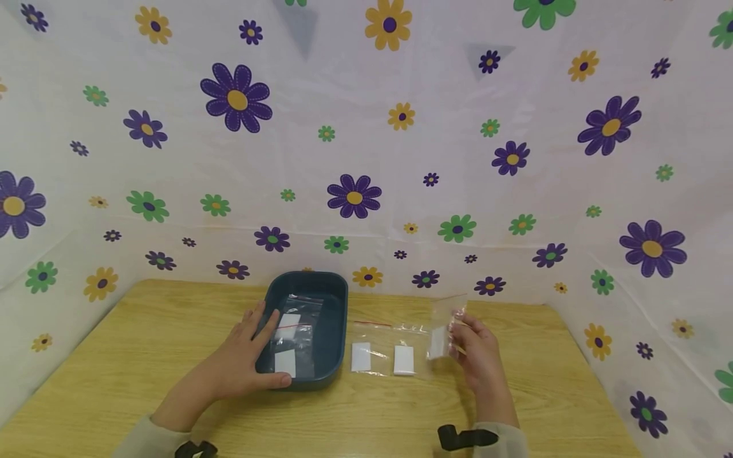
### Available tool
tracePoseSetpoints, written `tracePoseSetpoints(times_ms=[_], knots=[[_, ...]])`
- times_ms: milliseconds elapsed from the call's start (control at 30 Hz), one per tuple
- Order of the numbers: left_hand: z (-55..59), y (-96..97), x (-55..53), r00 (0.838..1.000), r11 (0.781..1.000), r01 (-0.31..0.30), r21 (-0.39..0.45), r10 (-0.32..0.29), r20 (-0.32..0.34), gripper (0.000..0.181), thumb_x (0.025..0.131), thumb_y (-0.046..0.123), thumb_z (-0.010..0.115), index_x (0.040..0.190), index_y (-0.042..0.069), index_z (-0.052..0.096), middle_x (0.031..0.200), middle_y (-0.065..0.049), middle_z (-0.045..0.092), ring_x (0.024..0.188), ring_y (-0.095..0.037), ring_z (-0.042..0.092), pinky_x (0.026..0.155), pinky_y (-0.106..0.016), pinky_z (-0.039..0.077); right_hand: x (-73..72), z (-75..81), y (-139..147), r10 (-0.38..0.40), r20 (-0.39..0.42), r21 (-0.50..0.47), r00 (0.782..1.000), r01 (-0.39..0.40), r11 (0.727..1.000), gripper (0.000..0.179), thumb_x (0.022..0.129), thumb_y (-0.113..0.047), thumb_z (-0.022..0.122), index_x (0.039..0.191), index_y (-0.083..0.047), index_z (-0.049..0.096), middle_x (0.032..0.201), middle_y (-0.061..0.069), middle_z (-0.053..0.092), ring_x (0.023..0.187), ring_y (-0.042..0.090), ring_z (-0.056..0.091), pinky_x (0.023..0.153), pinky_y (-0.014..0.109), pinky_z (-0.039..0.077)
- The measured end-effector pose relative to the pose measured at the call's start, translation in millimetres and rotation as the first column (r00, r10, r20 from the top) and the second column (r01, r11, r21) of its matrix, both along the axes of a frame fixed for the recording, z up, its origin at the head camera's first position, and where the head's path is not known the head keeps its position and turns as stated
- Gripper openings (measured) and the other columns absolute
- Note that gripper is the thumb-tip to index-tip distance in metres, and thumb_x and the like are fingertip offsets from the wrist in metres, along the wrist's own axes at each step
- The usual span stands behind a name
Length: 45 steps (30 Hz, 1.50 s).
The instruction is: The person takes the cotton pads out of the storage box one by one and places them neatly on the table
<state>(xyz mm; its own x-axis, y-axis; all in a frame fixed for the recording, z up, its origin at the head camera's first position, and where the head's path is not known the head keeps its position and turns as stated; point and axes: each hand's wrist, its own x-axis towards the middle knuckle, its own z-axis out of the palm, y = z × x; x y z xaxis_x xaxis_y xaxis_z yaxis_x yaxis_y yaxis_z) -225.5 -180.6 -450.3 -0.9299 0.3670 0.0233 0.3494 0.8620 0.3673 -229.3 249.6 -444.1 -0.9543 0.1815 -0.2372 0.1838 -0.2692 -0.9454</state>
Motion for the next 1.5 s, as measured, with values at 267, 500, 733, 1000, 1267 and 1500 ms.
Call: tracePoseSetpoints(times_ms=[267,500,733,1000,1267,1500], knots=[[-1.0,0.1,0.6,1.0,1.0,-0.004,0.0,0.004,0.001,0.124,0.07,0.084,0.063,0.161,0.013,0.016,0.167,-0.021,-0.003,0.151,-0.048,0.003,0.119,-0.063,0.013,0.2,-4.0,3.9,-0.013,0.014,0.0,1.0,0.013,1.0,0.02,0.099,-0.011,0.059,0.105,-0.026,0.07,0.085,-0.011,0.062,0.076,0.004,0.055,0.067,0.019,0.048],[-0.2,0.6,0.7,1.0,1.0,-0.005,0.004,0.006,-0.004,0.124,0.071,0.083,0.063,0.161,0.013,0.016,0.167,-0.021,-0.003,0.151,-0.049,0.003,0.118,-0.064,0.014,-0.4,-7.9,8.2,-0.013,0.019,-0.009,1.0,0.013,1.0,0.025,0.099,-0.01,0.058,0.095,-0.031,0.069,0.081,-0.012,0.062,0.074,0.002,0.056,0.066,0.017,0.048],[1.6,0.8,1.2,1.0,1.0,-0.009,0.0,0.009,-0.006,0.123,0.071,0.083,0.063,0.161,0.013,0.017,0.167,-0.021,-0.002,0.15,-0.049,0.004,0.117,-0.066,0.017,-2.4,-12.5,12.6,-0.013,0.044,0.004,0.999,0.013,1.0,0.024,0.099,-0.01,0.058,0.095,-0.032,0.068,0.082,-0.013,0.061,0.075,0.001,0.055,0.066,0.016,0.049],[0.7,0.0,0.3,1.0,1.0,-0.008,-0.007,0.008,-0.006,0.124,0.07,0.085,0.061,0.161,0.014,0.016,0.167,-0.021,-0.002,0.151,-0.049,0.004,0.117,-0.066,0.017,-4.2,-17.2,16.1,-0.022,0.056,0.048,0.998,0.02,0.999,0.022,0.098,-0.011,0.06,0.101,-0.031,0.069,0.082,-0.013,0.06,0.075,0.002,0.055,0.066,0.016,0.049],[0.5,-0.1,-0.1,1.0,1.0,-0.002,-0.008,0.002,-0.013,0.124,0.07,0.085,0.061,0.161,0.013,0.016,0.167,-0.021,-0.002,0.151,-0.049,0.004,0.119,-0.063,0.014,-1.7,-17.7,19.1,-0.027,0.074,0.139,0.997,0.016,0.99,0.021,0.098,-0.012,0.059,0.117,-0.021,0.065,0.083,-0.013,0.061,0.076,0.002,0.056,0.067,0.017,0.05],[0.5,0.0,0.3,1.0,1.0,0.003,-0.001,-0.003,-0.018,0.124,0.07,0.085,0.062,0.161,0.012,0.017,0.166,-0.022,-0.001,0.151,-0.049,0.003,0.119,-0.063,0.014,1.5,-18.0,22.6,-0.018,0.126,0.289,0.992,-0.019,0.957,0.042,0.099,-0.012,0.054,0.14,-0.004,0.05,0.088,-0.01,0.062,0.079,0.006,0.054,0.066,0.021,0.049]])
